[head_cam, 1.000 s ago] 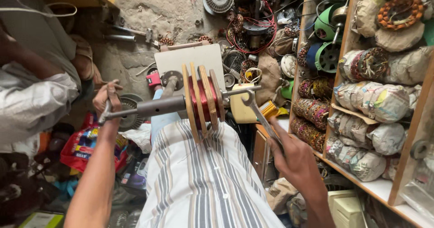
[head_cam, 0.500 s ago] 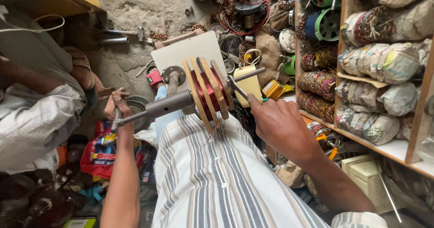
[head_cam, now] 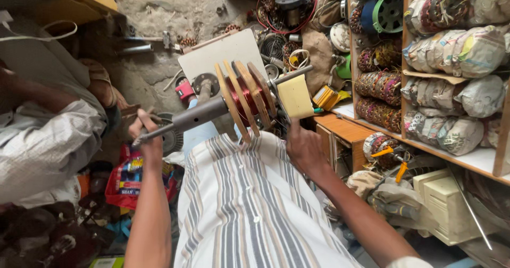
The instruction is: The person winds red wire onto a wooden bobbin using a manual winding jig. They cut the wire with pliers, remove the bobbin from the jig, and then hand-wind additional wire onto the bobbin on a workbench.
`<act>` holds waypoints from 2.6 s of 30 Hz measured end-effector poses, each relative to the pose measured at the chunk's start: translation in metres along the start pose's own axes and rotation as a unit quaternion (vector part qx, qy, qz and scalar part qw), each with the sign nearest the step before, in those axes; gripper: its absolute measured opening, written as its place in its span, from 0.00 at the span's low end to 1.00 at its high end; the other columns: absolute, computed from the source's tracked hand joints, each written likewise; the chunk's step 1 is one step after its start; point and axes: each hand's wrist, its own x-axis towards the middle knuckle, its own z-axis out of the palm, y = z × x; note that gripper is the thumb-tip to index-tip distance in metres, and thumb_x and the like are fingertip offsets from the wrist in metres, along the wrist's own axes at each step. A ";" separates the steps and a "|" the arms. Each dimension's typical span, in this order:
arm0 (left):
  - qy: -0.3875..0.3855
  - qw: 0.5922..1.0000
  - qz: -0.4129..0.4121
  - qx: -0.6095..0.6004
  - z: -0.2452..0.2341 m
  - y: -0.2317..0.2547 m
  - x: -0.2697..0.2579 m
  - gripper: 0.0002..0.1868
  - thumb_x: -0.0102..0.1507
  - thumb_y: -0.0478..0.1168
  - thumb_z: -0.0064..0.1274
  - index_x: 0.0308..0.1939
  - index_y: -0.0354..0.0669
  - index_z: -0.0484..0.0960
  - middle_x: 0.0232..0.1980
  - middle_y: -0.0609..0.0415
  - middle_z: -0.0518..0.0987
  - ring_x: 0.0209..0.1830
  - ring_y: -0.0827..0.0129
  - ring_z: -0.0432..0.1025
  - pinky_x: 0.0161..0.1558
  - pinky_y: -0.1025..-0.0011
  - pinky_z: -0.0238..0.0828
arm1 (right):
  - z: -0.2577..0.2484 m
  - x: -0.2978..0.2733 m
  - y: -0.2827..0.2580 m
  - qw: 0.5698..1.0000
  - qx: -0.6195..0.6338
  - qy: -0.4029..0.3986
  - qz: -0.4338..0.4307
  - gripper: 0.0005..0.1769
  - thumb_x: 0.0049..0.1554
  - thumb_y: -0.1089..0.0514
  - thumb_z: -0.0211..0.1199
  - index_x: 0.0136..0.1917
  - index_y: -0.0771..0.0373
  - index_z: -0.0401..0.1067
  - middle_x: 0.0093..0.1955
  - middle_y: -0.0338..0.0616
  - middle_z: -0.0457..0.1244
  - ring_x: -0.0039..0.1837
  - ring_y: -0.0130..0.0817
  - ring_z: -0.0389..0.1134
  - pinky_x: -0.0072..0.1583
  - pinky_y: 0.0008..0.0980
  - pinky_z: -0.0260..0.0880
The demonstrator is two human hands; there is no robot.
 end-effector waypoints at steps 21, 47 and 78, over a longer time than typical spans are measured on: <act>-0.057 0.996 0.068 -0.002 -0.008 0.007 -0.013 0.31 0.81 0.48 0.38 0.35 0.24 0.81 0.36 0.43 0.82 0.53 0.63 0.80 0.51 0.68 0.73 | -0.102 0.249 0.091 0.696 -0.267 0.492 -0.450 0.14 0.67 0.41 0.60 0.47 0.50 0.71 0.74 0.27 0.65 0.75 0.34 0.56 0.76 0.45 0.49; -0.004 0.998 0.056 0.024 0.002 -0.004 -0.012 0.25 0.75 0.45 0.43 0.33 0.26 0.82 0.28 0.41 0.81 0.28 0.60 0.76 0.37 0.63 0.72 | 0.108 0.022 0.025 0.871 0.487 0.067 -0.001 0.21 0.69 0.45 0.50 0.54 0.67 0.68 0.40 0.48 0.63 0.44 0.34 0.65 0.48 0.37 0.68; -0.260 0.866 -0.272 0.328 -0.170 -0.096 -0.247 0.24 0.65 0.53 0.49 0.58 0.42 0.80 0.55 0.40 0.83 0.58 0.48 0.77 0.58 0.58 0.72 | 0.293 0.194 0.000 0.989 0.106 -0.032 -0.102 0.27 0.58 0.48 0.61 0.62 0.68 0.63 0.57 0.67 0.64 0.61 0.63 0.65 0.62 0.53 0.65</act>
